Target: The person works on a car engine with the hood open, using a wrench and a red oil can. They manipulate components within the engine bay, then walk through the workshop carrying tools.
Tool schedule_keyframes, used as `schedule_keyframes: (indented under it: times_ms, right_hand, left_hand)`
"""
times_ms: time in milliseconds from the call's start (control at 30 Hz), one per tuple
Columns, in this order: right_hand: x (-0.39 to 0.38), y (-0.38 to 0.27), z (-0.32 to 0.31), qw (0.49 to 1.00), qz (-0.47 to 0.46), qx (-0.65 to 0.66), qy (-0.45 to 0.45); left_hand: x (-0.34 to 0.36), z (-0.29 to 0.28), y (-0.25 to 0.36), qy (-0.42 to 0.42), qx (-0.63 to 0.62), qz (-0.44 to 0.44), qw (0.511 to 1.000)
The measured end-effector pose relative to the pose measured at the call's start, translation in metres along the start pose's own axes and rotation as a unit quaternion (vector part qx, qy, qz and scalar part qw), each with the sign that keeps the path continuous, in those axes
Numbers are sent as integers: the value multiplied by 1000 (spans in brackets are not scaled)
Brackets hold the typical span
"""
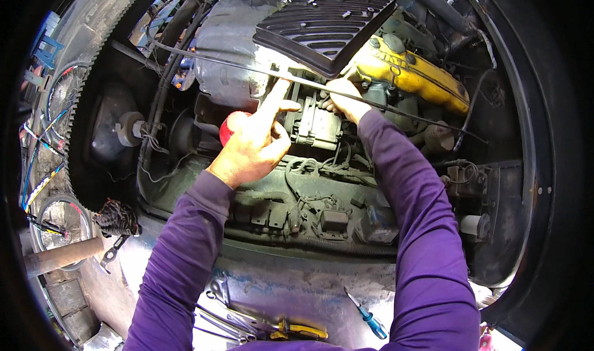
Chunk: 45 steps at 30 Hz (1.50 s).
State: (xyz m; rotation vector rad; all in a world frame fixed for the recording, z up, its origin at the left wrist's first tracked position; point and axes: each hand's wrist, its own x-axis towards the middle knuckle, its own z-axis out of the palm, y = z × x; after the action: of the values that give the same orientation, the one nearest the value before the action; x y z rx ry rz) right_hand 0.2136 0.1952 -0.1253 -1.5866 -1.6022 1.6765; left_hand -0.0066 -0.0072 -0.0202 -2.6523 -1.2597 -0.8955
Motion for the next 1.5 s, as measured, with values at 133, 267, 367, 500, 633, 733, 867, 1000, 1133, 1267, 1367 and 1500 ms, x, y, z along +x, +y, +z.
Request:
schedule_keyframes:
  times_ms: [133,267,367,500,633,733,867,1000,1133,1267,1367,1500]
  right_hand:
    - [-27,42,20,855,-410,-312,57]
    - [-51,71,43,758,-462,-440,134]
    - [-57,68,45,758,-457,-434,165]
    - [-48,47,28,859,-397,-302,113]
    - [-22,16,8,966,-212,-151,19]
    - [-3,-6,-7,994,79,81,-13]
    - [-4,2,-3,997,-65,-27,-27]
    - [-39,59,33,798,-468,-360,122]
    - [-50,80,47,765,-471,-402,178]
    - [-42,56,29,837,-436,-284,172]
    - [-27,25,8,949,-255,-180,36]
    - [-5,-9,-7,981,-75,-165,-73]
  left_hand:
    - [2,-2,3,-11,-9,-14,1000]
    - [7,-2,0,-1,7,6,1000]
    - [4,-3,0,-15,21,-4,1000]
    - [-2,0,0,-58,-28,-43,997]
    - [-1,1,-1,-13,9,5,1000]
    - [2,-1,-1,5,23,12,1000]
    - [3,-2,-2,9,6,14,1000]
    - [2,-2,-2,7,-21,-5,1000]
    - [1,-2,-2,-4,-23,-5,1000]
    - [0,-2,0,-43,12,-24,999]
    - [-1,0,-1,-24,5,-14,1000]
    - [-2,3,0,30,3,-16,999]
